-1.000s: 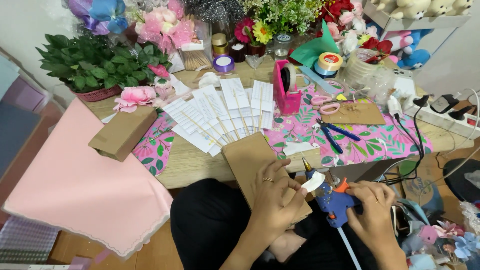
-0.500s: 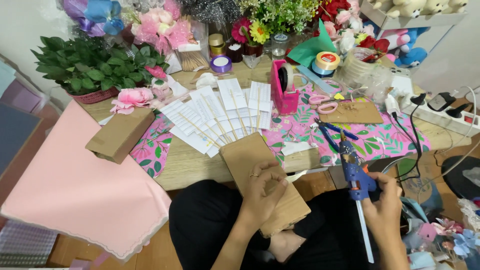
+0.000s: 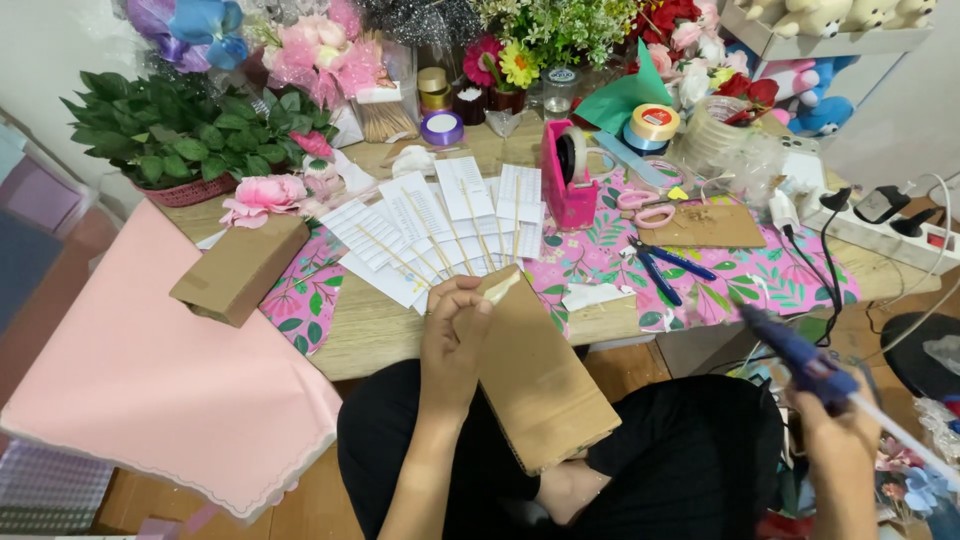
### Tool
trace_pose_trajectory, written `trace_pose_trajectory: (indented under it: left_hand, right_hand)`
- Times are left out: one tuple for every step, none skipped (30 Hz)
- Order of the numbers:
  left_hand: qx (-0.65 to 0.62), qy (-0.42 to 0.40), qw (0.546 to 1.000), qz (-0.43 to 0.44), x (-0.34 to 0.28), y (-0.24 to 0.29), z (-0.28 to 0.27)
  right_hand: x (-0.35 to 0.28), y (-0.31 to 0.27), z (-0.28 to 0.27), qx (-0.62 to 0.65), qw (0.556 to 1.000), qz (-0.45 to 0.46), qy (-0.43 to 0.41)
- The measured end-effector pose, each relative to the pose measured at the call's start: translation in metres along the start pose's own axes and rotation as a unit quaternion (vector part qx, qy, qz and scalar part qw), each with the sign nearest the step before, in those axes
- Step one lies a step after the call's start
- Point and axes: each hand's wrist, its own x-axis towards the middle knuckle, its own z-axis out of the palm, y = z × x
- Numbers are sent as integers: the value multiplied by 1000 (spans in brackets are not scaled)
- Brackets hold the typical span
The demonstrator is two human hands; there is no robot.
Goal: The person assembles a paper fan by inserting printed paper strips attached to wooden sticks into a cardboard base. They use a hot glue gun to secure the sticks to the base and then arrange the fan.
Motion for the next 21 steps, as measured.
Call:
trace_pose_trajectory:
  left_hand:
    - [0, 0, 1000, -1, -1, 4, 3]
    - [26, -23, 999, -14, -2, 8, 5]
    - [52, -46, 997, -26, -2, 12, 8]
    - [52, -45, 997, -26, -2, 9, 11]
    - [96, -44, 994, 18, -2, 7, 16]
    - [140, -42, 987, 61, -1, 4, 21]
    - [139, -43, 987, 62, -1, 8, 26]
    - [140, -63, 987, 40, -1, 12, 32]
    - [142, -82, 986, 16, -3, 15, 35]
    - [144, -82, 986, 14, -2, 13, 41]
    - [184, -108, 975, 55, 0, 10, 48]
    - [224, -134, 961, 96, 1, 8, 55]
    - [223, -136, 960, 97, 1, 5, 63]
    - [265, -148, 941, 153, 1, 3, 71]
    - [304, -158, 916, 207, 1, 1, 79]
    - [304, -160, 916, 207, 0, -1, 86]
    - [297, -167, 905, 256, -1, -2, 94]
    - [288, -173, 892, 304, -1, -4, 101]
    - [288, -173, 891, 304, -2, -1, 107]
    - [309, -169, 878, 325, -3, 2, 113]
    - [329, -163, 864, 345, -3, 5, 119]
  right_hand:
    - [3, 5, -3, 0, 1000, 0, 0]
    - [6, 9, -5, 27, 999, -6, 20]
    - [10, 14, -7, 54, 998, -12, 41]
    - [16, 21, -4, 55, 998, -13, 40]
    - [22, 29, -2, 169, 985, -13, 42]
    - [28, 36, 0, 282, 958, -13, 42]
    - [22, 22, 3, 283, 958, -14, 44]
    - [15, 8, 6, 283, 958, -7, 52]
    - [7, -4, 9, 282, 958, 3, 58]
    - [-2, -17, 13, 282, 958, 5, 58]
    - [-11, -30, 15, 252, 967, -4, 44]
    - [-20, -43, 17, 220, 975, -12, 29]
    - [-20, -50, 20, 221, 975, -11, 31]
    - [-21, -57, 24, 206, 978, -39, 3]
    - [-21, -63, 27, 190, 979, -66, -27]
    - [-19, -69, 33, 190, 979, -65, -26]
    - [-16, -74, 40, 200, 978, -49, -34]
    - [-14, -81, 46, 211, 976, -33, -43]
    - [-16, -93, 51, 211, 976, -33, -42]
    - [-17, -105, 56, 195, 979, -46, -46]
    - [-18, -118, 61, 180, 981, -59, -51]
